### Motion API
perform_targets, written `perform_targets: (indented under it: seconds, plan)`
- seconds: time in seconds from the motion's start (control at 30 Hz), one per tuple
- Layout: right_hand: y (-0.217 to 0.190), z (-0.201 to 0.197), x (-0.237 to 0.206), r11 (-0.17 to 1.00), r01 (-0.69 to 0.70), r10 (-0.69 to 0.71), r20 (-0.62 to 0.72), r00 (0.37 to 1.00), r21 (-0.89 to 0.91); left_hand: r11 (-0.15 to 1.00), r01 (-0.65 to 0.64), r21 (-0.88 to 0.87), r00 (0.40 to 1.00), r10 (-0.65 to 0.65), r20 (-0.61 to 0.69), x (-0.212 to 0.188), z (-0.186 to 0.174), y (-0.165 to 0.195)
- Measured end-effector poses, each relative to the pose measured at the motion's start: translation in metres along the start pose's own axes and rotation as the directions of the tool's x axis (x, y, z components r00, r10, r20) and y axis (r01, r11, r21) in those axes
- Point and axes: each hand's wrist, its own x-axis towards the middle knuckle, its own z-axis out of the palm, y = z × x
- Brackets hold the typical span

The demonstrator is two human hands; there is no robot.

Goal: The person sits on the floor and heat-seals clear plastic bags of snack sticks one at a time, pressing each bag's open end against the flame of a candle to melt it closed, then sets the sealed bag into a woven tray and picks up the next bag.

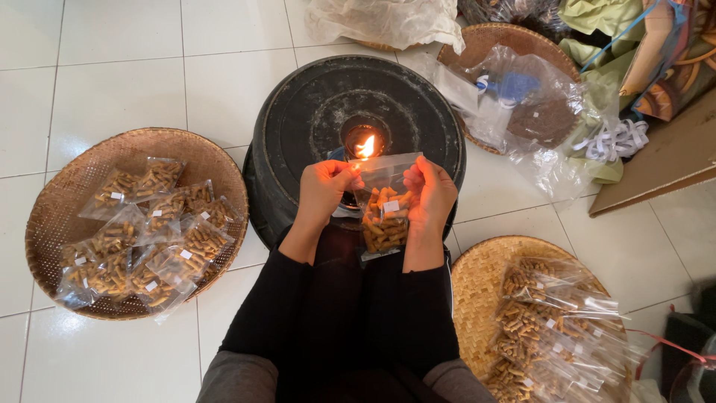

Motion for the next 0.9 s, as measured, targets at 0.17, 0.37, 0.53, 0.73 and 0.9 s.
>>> perform_targets:
  seconds: [0.17,0.37,0.53,0.73,0.9]
  plan:
    - [-0.002,-0.004,0.004,1.0,0.009,-0.009,-0.003,1.0,0.023,1.0,0.002,-0.021,1.0,-0.002,0.004,0.0,0.005,-0.005]
    - [-0.006,-0.012,0.009,0.999,0.02,-0.02,-0.029,0.999,0.025,0.995,-0.01,-0.104,1.0,0.012,0.016,0.0,0.015,-0.007]
    - [-0.011,-0.019,0.01,0.999,0.048,-0.047,-0.044,0.998,0.02,0.993,-0.027,-0.116,0.999,0.03,0.023,0.0,0.022,-0.01]
    - [-0.016,-0.024,0.014,0.998,0.053,-0.052,-0.048,0.997,0.021,0.986,-0.003,-0.165,1.0,0.005,0.013,0.002,0.029,-0.015]
    - [-0.016,-0.023,0.017,0.998,0.062,-0.061,-0.033,0.998,0.026,0.989,-0.023,-0.144,1.0,0.021,-0.021,-0.004,0.031,-0.013]
